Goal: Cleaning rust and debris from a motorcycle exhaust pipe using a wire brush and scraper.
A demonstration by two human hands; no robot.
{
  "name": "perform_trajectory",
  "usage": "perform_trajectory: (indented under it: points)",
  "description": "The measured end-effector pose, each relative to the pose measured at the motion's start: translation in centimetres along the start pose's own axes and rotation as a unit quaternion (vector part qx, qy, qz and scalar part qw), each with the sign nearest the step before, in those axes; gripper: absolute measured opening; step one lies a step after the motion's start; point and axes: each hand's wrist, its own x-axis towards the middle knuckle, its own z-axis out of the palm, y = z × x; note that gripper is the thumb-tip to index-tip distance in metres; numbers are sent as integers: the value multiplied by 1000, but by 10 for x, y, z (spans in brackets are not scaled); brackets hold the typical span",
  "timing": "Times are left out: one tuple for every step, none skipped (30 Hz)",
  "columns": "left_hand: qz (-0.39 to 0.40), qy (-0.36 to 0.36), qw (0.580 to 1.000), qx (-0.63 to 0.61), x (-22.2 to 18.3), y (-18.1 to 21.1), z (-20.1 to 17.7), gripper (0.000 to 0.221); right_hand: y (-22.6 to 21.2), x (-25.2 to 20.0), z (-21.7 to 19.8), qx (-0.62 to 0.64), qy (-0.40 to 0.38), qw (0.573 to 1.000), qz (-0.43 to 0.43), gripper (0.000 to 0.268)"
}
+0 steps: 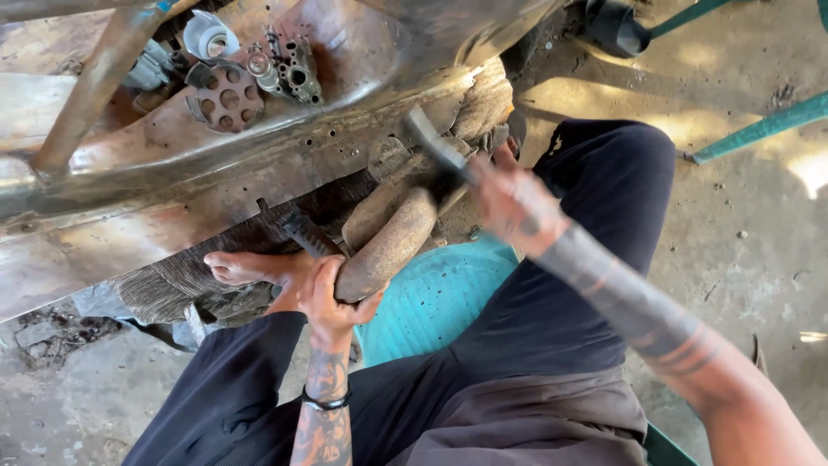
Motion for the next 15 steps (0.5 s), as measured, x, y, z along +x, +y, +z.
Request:
perform_trajectory:
  points:
    - [3,1,1000,3,0,1,1,71,-7,-4,10,-367,62,927,-35,20]
    - [8,-5,1000,2,0,1,-1,72,-11,-10,21,-678,122,722,-65,10]
    - [8,-8,1000,-1,4,0,2,72,-2,-8,-8,-677,125,723,-62,10]
    - [10,-10,1000,-2,5,2,1,71,7,-5,-36,-698,163,697,19,15]
    - [11,-12,1000,-3,6,4,0,71,17,-3,-64,-714,200,664,100,19]
    - [12,-8,1000,-1,5,1,0,71,25,-1,-68,-716,197,662,97,19]
    - [16,-3,1000,3,4,-1,1,72,34,1,-73,-581,186,790,58,18]
    - [21,-4,1000,4,2,-3,1,73,45,-2,-77,-423,172,889,21,18]
    - [21,-4,1000,3,-4,-6,2,73,53,-5,-79,-424,173,889,21,18]
    - [20,-4,1000,14,-9,-9,3,74,61,-9,-81,-158,142,977,-37,22]
    - [19,-4,999,26,-13,-11,4,75,70,-12,-83,121,98,983,-94,27]
    - [18,-1,999,27,-11,-9,3,75,72,-12,-91,119,96,984,-93,27]
    - [9,0,1000,11,-8,-6,2,74,74,-12,-99,111,72,990,-57,33]
    - [0,2,1000,-5,-4,-3,3,73,72,-11,-109,102,48,993,-20,42]
    - [-1,7,1000,-4,-6,-4,4,73,64,-4,-90,98,45,994,-18,42]
